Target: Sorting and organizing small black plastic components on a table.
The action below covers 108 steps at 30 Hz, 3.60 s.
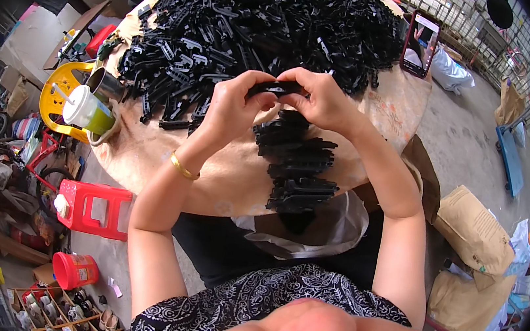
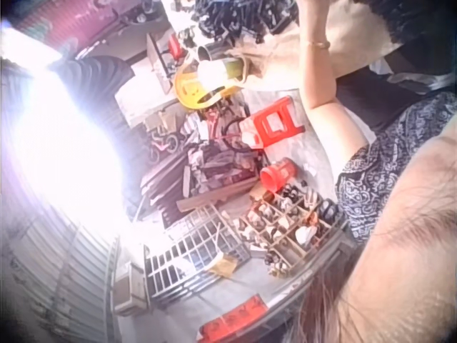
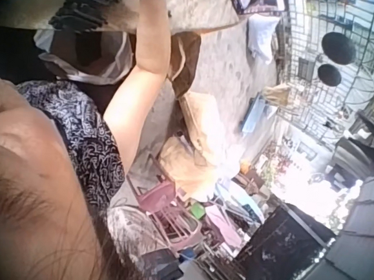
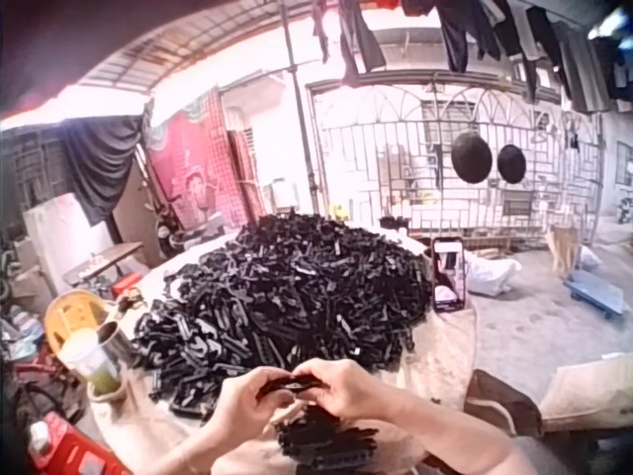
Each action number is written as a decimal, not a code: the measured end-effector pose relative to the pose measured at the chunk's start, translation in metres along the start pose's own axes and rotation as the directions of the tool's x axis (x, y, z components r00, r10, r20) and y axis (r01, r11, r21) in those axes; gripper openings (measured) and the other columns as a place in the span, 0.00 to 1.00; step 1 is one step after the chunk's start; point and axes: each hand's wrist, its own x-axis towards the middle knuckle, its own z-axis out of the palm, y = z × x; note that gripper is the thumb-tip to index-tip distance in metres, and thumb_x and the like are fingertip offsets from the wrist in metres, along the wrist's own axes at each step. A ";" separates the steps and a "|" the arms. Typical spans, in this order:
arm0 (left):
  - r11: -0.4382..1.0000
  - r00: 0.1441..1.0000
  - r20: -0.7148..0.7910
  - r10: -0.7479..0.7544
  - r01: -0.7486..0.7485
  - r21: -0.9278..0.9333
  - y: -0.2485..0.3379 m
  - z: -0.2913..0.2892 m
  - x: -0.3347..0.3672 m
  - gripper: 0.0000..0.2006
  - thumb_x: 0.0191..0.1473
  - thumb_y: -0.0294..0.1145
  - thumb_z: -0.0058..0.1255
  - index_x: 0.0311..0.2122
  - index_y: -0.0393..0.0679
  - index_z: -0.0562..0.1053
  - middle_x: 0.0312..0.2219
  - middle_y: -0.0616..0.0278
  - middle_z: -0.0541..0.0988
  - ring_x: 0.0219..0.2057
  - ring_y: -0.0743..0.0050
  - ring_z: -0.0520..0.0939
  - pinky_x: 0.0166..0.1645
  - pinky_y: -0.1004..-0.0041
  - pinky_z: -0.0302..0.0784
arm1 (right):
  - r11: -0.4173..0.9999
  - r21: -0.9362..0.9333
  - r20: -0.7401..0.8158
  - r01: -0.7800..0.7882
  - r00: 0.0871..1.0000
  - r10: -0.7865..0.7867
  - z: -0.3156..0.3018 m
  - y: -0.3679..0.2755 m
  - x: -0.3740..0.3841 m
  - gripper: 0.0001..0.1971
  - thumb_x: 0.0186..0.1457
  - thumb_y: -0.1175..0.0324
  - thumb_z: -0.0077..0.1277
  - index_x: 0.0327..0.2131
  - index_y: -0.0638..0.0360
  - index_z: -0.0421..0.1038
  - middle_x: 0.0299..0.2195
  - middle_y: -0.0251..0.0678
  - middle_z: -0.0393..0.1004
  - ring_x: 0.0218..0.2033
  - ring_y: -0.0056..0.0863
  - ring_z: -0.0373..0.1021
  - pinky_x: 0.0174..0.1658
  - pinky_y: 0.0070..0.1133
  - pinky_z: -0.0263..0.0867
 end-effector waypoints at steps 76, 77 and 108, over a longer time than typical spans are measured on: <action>0.860 0.953 0.116 -0.280 0.303 -0.411 -0.013 -0.001 0.004 0.21 0.48 0.21 0.56 0.49 0.31 0.70 0.39 0.58 0.78 0.36 0.82 0.77 0.43 0.81 0.74 | 0.908 -0.334 -0.166 0.254 0.932 -0.322 0.009 0.007 0.003 0.11 0.45 0.69 0.60 0.35 0.58 0.75 0.30 0.37 0.74 0.30 0.34 0.72 0.30 0.24 0.68; 0.861 0.960 0.094 -0.265 0.280 -0.424 -0.017 0.000 0.004 0.21 0.47 0.22 0.57 0.49 0.31 0.70 0.39 0.57 0.79 0.36 0.82 0.78 0.42 0.81 0.74 | 0.897 -0.355 -0.166 0.264 0.926 -0.338 0.006 0.006 0.004 0.13 0.44 0.68 0.60 0.36 0.58 0.75 0.31 0.37 0.74 0.32 0.34 0.72 0.31 0.24 0.68; 0.991 0.984 0.137 -0.112 0.121 -0.061 0.002 -0.010 0.000 0.17 0.47 0.16 0.53 0.45 0.31 0.72 0.29 0.60 0.81 0.29 0.83 0.80 0.35 0.82 0.76 | 0.998 0.066 -0.045 0.015 0.999 -0.012 -0.001 0.007 0.000 0.12 0.43 0.71 0.63 0.32 0.66 0.76 0.25 0.36 0.77 0.25 0.15 0.70 0.28 0.16 0.67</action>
